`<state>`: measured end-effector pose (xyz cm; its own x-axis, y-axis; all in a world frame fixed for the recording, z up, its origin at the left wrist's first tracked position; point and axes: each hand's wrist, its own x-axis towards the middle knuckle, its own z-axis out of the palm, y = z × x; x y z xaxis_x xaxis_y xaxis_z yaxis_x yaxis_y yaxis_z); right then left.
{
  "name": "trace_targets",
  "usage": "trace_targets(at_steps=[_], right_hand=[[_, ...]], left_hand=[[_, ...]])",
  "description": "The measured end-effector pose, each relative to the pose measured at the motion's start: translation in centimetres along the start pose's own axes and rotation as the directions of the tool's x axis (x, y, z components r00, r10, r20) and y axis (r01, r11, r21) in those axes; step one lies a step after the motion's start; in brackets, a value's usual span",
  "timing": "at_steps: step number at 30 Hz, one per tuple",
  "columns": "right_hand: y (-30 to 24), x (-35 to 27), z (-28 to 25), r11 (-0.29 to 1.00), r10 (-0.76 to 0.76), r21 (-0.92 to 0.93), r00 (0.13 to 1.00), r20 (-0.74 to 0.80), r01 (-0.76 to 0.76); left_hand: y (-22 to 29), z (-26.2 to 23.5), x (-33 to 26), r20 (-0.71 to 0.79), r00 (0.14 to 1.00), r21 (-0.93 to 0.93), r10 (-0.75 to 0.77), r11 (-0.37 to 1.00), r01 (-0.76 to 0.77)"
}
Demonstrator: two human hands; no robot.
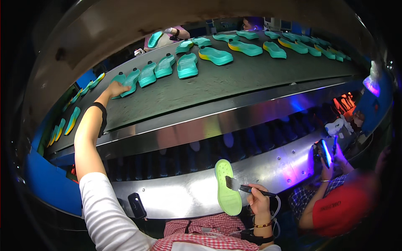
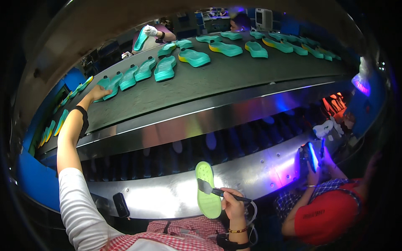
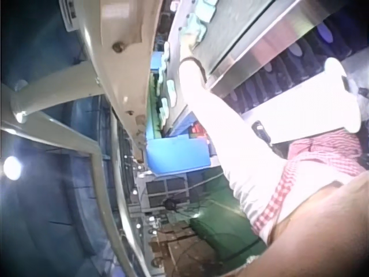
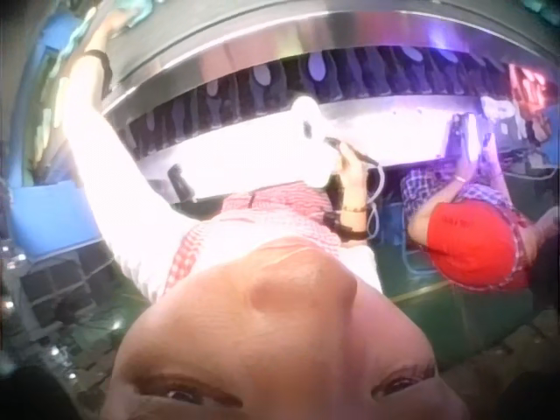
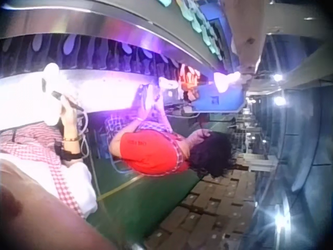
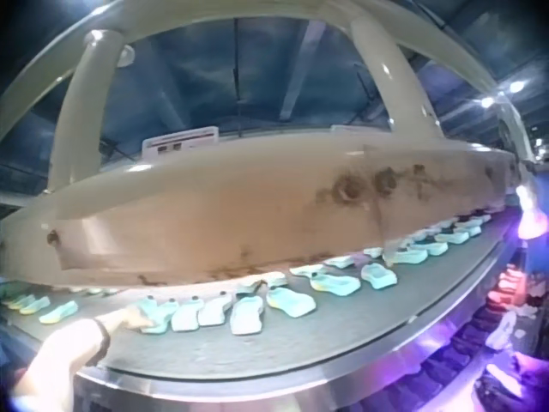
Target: Applying a liquid substance, likely paint or adhesive, to shoe soles on a manufacturing line.
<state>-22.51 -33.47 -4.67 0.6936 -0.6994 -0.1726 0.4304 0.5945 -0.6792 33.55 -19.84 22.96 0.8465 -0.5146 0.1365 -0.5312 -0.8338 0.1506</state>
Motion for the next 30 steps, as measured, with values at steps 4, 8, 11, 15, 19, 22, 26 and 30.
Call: trace_targets(at_steps=[4, 8, 11, 15, 19, 22, 26, 30], right_hand=[[-0.2, 0.3, -0.2, 1.000, -0.001, 0.018, 1.000, 0.010, 0.001], [0.1, 0.2, -0.7, 0.999, 0.024, 0.030, 0.999, 0.041, -0.025], [0.3, -0.1, -0.6, 0.999, 0.008, 0.030, 1.000, 0.030, -0.009], [0.5, -0.4, 1.0, 0.999, -0.007, -0.050, 0.997, 0.080, 0.011], [0.1, -1.5, 3.3, 0.982, -0.040, -0.180, 0.991, 0.128, 0.063], [0.0, -1.8, 3.3, 0.987, -0.042, -0.146, 0.983, 0.181, 0.070], [0.6, -1.8, 4.9, 0.951, -0.004, -0.299, 0.974, 0.228, 0.074], [0.2, -2.8, 4.8, 0.969, -0.025, -0.235, 0.977, 0.212, 0.076]], left_hand=[[4.3, -0.3, -3.0, 0.106, 0.993, -0.116, 0.057, 0.992, -0.044], [7.4, -0.8, -3.8, 0.163, 0.984, -0.075, 0.072, 0.995, -0.060], [9.6, -1.0, -5.4, 0.238, 0.957, -0.192, 0.163, 0.974, -0.119], [12.2, 0.5, -6.3, 0.233, 0.927, -0.153, 0.295, 0.952, -0.264], [11.7, 0.7, -5.7, -0.041, 0.856, -0.364, 0.516, 0.790, -0.494], [8.6, -0.4, -7.3, -0.009, 0.849, 0.081, 0.529, 0.846, -0.527], [-3.2, 0.6, -10.1, -0.155, 0.877, 0.205, 0.454, 0.883, -0.421], [-4.1, 3.4, -16.6, -0.381, 0.815, -0.377, 0.436, 0.732, -0.568]])
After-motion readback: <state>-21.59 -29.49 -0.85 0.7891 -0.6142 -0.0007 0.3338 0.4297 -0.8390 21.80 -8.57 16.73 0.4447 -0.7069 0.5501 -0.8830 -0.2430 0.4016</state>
